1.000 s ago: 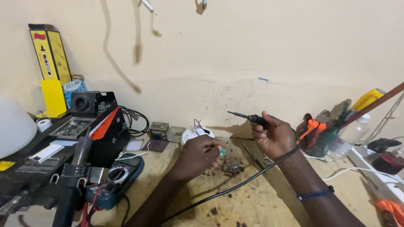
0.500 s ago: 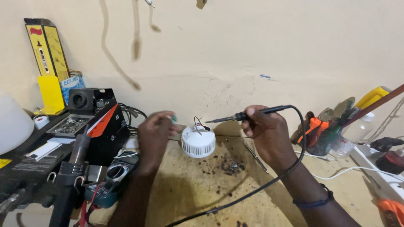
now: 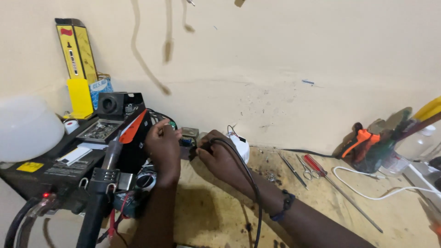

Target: Soldering wires to the internal components of an LED light bulb on a repair bench.

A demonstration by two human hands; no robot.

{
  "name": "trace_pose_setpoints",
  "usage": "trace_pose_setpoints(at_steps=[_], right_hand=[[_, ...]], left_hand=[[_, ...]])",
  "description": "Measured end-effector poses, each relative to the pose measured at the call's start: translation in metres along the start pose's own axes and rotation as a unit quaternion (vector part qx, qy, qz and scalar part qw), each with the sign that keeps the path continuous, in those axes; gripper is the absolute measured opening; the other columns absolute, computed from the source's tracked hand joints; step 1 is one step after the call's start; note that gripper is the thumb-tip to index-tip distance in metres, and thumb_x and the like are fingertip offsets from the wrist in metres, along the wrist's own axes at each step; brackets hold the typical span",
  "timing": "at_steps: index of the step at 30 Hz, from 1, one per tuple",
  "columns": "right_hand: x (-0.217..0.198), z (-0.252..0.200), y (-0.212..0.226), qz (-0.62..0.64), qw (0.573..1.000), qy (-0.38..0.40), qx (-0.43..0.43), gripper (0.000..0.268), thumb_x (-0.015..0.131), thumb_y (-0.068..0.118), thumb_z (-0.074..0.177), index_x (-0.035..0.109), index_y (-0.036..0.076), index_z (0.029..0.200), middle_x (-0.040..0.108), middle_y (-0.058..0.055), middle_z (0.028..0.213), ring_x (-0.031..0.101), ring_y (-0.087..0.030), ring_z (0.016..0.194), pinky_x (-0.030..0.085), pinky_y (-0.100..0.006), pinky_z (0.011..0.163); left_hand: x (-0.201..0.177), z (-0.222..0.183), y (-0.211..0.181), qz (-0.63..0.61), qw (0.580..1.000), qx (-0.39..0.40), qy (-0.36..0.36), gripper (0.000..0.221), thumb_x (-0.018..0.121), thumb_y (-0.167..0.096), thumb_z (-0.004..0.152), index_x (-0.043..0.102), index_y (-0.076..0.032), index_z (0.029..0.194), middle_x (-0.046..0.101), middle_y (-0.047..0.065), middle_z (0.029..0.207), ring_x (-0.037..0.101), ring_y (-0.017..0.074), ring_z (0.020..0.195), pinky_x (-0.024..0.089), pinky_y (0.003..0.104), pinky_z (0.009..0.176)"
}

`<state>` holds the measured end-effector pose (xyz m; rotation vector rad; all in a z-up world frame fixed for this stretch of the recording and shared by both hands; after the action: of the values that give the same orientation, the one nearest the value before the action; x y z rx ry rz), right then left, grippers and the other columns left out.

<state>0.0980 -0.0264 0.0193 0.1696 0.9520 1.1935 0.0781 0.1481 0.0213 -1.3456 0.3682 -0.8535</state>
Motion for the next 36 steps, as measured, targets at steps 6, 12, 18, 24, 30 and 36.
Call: trace_pose_setpoints(at_steps=[6,12,18,24,30,36], right_hand=[[-0.004,0.006,0.028,0.018,1.000,0.019,0.001,0.024,0.071,0.021,0.096,0.075,0.000,0.107,0.074,-0.025,0.107,0.071,-0.049,0.101,0.057,-0.056,0.083],[-0.067,-0.017,0.037,0.056,0.996,-0.044,0.056,0.010,0.081,0.017,0.084,0.081,0.010,0.091,0.074,-0.014,0.086,0.074,-0.034,0.085,0.061,-0.044,0.076],[-0.189,-0.039,-0.021,0.237,0.906,-0.325,0.132,0.011,0.074,0.007,0.091,0.072,-0.003,0.092,0.051,-0.012,0.065,0.063,-0.023,0.059,0.053,-0.030,0.046],[-0.190,-0.070,-0.121,0.464,0.764,-0.322,0.313,0.010,0.065,0.009,0.095,0.064,0.002,0.102,0.054,-0.004,0.087,0.065,-0.019,0.071,0.042,-0.022,0.049],[-0.172,-0.086,-0.202,0.606,0.642,-0.291,0.369,0.011,0.066,0.006,0.094,0.059,0.003,0.103,0.056,-0.004,0.090,0.062,-0.017,0.069,0.039,-0.019,0.050],[-0.167,-0.086,-0.191,0.621,0.629,-0.286,0.370,0.014,0.066,0.006,0.096,0.057,0.004,0.107,0.056,-0.004,0.094,0.063,-0.018,0.072,0.039,-0.019,0.051]], left_hand=[[-0.001,0.012,0.014,0.011,1.000,-0.008,0.011,0.031,0.055,-0.016,0.102,0.074,-0.008,0.125,0.077,0.010,0.095,0.081,0.0169,0.084,0.067,0.027,0.078],[0.008,0.000,0.004,-0.029,0.997,0.066,0.040,0.028,0.055,-0.010,0.104,0.073,0.001,0.123,0.076,0.022,0.099,0.081,0.0245,0.081,0.070,0.032,0.075],[0.029,-0.041,-0.034,-0.054,0.968,0.172,0.177,0.025,0.056,-0.003,0.104,0.073,0.006,0.120,0.067,0.014,0.083,0.075,0.0209,0.065,0.068,0.029,0.061],[0.059,-0.073,-0.015,-0.053,0.919,0.204,0.334,0.022,0.064,0.004,0.095,0.083,0.003,0.107,0.068,0.013,0.083,0.079,0.0214,0.060,0.070,0.030,0.053],[0.095,-0.122,0.008,0.109,0.834,-0.042,0.539,0.034,0.064,-0.014,0.098,0.076,0.005,0.124,0.078,0.024,0.077,0.080,0.0202,0.067,0.064,0.028,0.062],[0.117,-0.145,-0.023,0.143,0.802,-0.003,0.580,0.042,0.060,-0.014,0.100,0.070,0.010,0.133,0.079,0.032,0.102,0.084,0.0271,0.082,0.070,0.039,0.078]])
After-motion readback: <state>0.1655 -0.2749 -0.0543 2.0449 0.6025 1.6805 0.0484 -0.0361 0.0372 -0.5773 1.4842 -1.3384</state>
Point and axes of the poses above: each hand's wrist, its own z-axis towards the middle knuckle, its own x-axis out of the palm, y = z × x, the point moved 7 cm from there along z, towards the middle knuckle
